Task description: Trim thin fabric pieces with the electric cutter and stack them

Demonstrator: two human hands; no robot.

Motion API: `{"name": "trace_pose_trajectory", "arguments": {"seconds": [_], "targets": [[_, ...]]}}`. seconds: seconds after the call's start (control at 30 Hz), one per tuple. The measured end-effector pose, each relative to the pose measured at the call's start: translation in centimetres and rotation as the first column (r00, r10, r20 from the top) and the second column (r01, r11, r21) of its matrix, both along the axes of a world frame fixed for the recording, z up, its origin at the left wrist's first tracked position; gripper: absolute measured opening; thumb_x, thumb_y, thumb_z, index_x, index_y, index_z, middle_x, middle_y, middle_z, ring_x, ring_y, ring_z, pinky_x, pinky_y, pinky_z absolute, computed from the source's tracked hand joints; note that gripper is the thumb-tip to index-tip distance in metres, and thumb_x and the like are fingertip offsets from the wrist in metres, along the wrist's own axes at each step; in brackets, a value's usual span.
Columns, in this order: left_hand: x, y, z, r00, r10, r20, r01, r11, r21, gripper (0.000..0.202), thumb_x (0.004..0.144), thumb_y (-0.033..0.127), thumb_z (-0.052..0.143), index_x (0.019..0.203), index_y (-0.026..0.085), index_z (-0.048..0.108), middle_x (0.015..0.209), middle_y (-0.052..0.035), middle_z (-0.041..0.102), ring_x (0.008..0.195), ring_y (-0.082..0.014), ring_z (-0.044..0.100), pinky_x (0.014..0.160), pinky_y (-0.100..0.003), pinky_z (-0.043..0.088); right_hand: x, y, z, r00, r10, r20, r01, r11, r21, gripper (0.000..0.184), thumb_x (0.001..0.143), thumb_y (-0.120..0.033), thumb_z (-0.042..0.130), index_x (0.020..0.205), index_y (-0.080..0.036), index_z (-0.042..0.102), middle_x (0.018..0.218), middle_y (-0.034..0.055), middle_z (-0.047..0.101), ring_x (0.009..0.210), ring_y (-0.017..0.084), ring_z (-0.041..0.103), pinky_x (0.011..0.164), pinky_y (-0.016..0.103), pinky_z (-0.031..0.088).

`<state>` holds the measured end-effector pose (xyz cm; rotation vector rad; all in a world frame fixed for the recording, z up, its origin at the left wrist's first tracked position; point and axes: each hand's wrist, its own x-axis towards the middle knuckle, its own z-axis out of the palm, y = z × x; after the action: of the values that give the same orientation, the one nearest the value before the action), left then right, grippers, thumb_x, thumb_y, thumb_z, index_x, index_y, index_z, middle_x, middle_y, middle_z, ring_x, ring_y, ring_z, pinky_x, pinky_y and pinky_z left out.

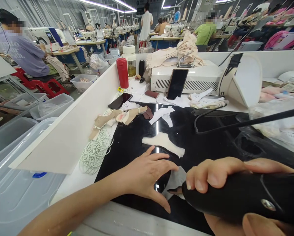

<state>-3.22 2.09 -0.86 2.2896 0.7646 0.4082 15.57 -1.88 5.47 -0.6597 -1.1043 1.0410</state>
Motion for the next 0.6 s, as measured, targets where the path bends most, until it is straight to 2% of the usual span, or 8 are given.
{"name": "trace_pose_trajectory", "arguments": {"seconds": [0.1, 0.27, 0.43, 0.5, 0.6], "targets": [[-0.1, -0.1, 0.0, 1.000, 0.001, 0.022, -0.002, 0.999, 0.044, 0.077, 0.074, 0.057, 0.087, 0.136, 0.026, 0.054, 0.151, -0.0083, 0.057, 0.151, -0.0341, 0.039, 0.128, -0.060, 0.003, 0.2, 0.5, 0.5, 0.995, -0.011, -0.095, 0.007, 0.999, -0.043, 0.040, 0.077, -0.037, 0.089, 0.108, -0.035, 0.064, 0.076, -0.0046, 0.065, 0.061, 0.017, 0.060, 0.057, 0.034, 0.060], [-0.6, 0.0, 0.4, 0.999, -0.033, -0.007, 0.034, 0.988, 0.152, 0.048, 0.082, 0.050, 0.084, 0.118, 0.024, 0.064, 0.158, -0.0112, 0.047, 0.149, -0.0351, 0.039, 0.127, -0.060, 0.015, 1.3, 1.3, 1.4, 0.987, -0.133, -0.088, 0.129, 0.990, -0.055, 0.044, 0.067, -0.036, 0.095, 0.100, -0.033, 0.065, 0.069, -0.0062, 0.065, 0.056, 0.017, 0.056, 0.050, 0.031, 0.058], [-1.1, 0.2, 1.1, 0.995, -0.069, -0.077, 0.083, 0.980, 0.182, 0.015, 0.093, 0.038, 0.075, 0.098, 0.024, 0.073, 0.157, -0.0079, 0.047, 0.151, -0.0356, 0.035, 0.127, -0.056, 0.021, 2.4, 1.5, 1.7, 0.975, -0.198, -0.099, 0.193, 0.979, -0.061, 0.046, 0.063, -0.033, 0.096, 0.099, -0.032, 0.066, 0.069, -0.0057, 0.065, 0.056, 0.019, 0.056, 0.048, 0.033, 0.056], [-1.4, 0.4, 1.5, 0.992, -0.074, -0.100, 0.091, 0.979, 0.181, 0.010, 0.098, 0.032, 0.069, 0.095, 0.025, 0.074, 0.155, -0.0063, 0.049, 0.151, -0.0352, 0.034, 0.126, -0.054, 0.026, 2.6, 1.7, 1.8, 0.971, -0.215, -0.101, 0.211, 0.976, -0.051, 0.046, 0.062, -0.033, 0.096, 0.097, -0.032, 0.067, 0.067, -0.0057, 0.064, 0.055, 0.018, 0.055, 0.048, 0.032, 0.056], [-2.3, 0.9, 2.3, 0.986, -0.098, -0.135, 0.125, 0.970, 0.208, 0.014, 0.100, 0.023, 0.061, 0.094, 0.025, 0.074, 0.154, -0.0045, 0.051, 0.150, -0.0338, 0.034, 0.125, -0.054, 0.029, 2.7, 1.9, 1.8, 0.967, -0.234, -0.103, 0.231, 0.972, -0.042, 0.045, 0.062, -0.033, 0.096, 0.097, -0.030, 0.068, 0.068, -0.0049, 0.065, 0.056, 0.018, 0.057, 0.049, 0.033, 0.056]]}}
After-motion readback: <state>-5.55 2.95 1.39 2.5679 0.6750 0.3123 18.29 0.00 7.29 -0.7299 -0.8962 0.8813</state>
